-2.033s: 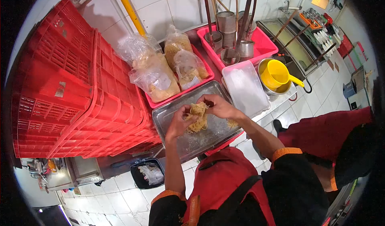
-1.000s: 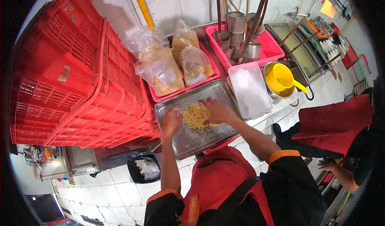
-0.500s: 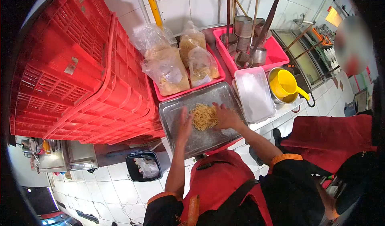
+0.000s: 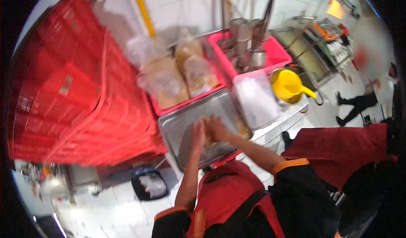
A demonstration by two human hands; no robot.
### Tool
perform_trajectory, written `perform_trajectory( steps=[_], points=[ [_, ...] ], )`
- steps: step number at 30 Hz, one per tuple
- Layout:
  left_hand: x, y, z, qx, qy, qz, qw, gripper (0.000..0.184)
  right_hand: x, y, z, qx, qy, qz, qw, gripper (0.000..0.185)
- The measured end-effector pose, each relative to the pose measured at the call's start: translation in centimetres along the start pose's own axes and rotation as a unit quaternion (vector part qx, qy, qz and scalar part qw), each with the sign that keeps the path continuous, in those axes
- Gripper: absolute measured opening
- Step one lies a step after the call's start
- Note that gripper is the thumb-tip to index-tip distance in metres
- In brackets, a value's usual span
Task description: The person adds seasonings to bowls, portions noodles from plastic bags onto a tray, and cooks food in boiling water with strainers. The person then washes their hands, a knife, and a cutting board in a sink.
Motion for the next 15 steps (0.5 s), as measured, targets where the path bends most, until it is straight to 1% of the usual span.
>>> perform_trajectory(
  steps=[1, 3, 4, 5, 6, 7, 8, 9, 10, 11, 12, 13, 14, 15],
  points=[
    [-0.7, 0.0, 0.2, 0.005, -0.051, -0.008, 0.999, 0.048, -1.0, 0.7, -0.1, 0.031, 0.016, -0.032, 0.999, 0.067],
    [-0.2, 0.3, 1.3, 0.051, -0.158, -0.006, 0.986, 0.049, -2.6, 2.1, -0.5, 0.095, 0.040, -0.098, 0.990, 0.054],
    [0.7, -0.3, 0.7, 0.088, -0.209, -0.015, 0.974, 0.050, -0.3, 1.4, -0.4, 0.046, 0.095, -0.044, 0.993, 0.053],
    [2.4, 0.1, 3.8, 0.080, -0.151, -0.037, 0.985, 0.052, 3.3, 0.2, 0.7, 0.003, 0.156, 0.010, 0.988, 0.053],
    [3.4, 0.9, 6.2, 0.072, -0.091, -0.068, 0.991, 0.054, 5.2, 0.3, 1.5, 0.015, 0.138, 0.052, 0.989, 0.057],
    [3.1, 1.0, 4.7, 0.066, -0.090, -0.054, 0.992, 0.054, 6.5, 0.1, 2.4, 0.030, 0.124, 0.098, 0.987, 0.061],
    [2.5, 0.1, 2.3, 0.120, -0.274, -0.038, 0.953, 0.056, 8.4, -0.6, 3.4, 0.020, 0.125, 0.088, 0.988, 0.061],
    [1.7, -0.9, 0.5, 0.122, -0.386, -0.021, 0.914, 0.056, 10.2, -1.6, 4.7, 0.078, 0.119, 0.054, 0.988, 0.063],
    [0.9, -1.8, -1.3, 0.134, -0.489, -0.003, 0.862, 0.056, 11.3, -2.3, 5.3, 0.138, 0.112, 0.022, 0.984, 0.065],
    [0.6, -1.8, -0.3, 0.136, -0.489, 0.008, 0.862, 0.056, 10.9, -2.6, 5.1, 0.128, 0.111, 0.017, 0.985, 0.065],
    [0.7, -1.6, 0.0, 0.095, -0.520, -0.011, 0.849, 0.056, 11.6, -3.4, 5.5, 0.161, 0.097, -0.095, 0.978, 0.064],
    [0.8, -0.9, 0.3, 0.077, -0.534, -0.017, 0.842, 0.056, 12.4, -4.0, 5.6, 0.193, 0.080, -0.205, 0.956, 0.064],
    [1.0, -0.3, 0.8, 0.059, -0.548, -0.022, 0.834, 0.057, 12.5, -4.4, 4.7, 0.184, 0.079, -0.209, 0.957, 0.064],
    [0.8, 0.4, -1.6, 0.075, -0.507, 0.002, 0.859, 0.053, 15.3, -6.0, 3.2, 0.173, 0.210, -0.228, 0.935, 0.060]
  ],
)
Point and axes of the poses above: each hand's wrist, its own y-axis towards the middle knuckle, its own x-axis out of the back of the hand, z = x × y, the point moved 4 cm from there along y, towards the middle knuckle, and after that the axes turned 12 degrees about -x, right-handed, at the moved point
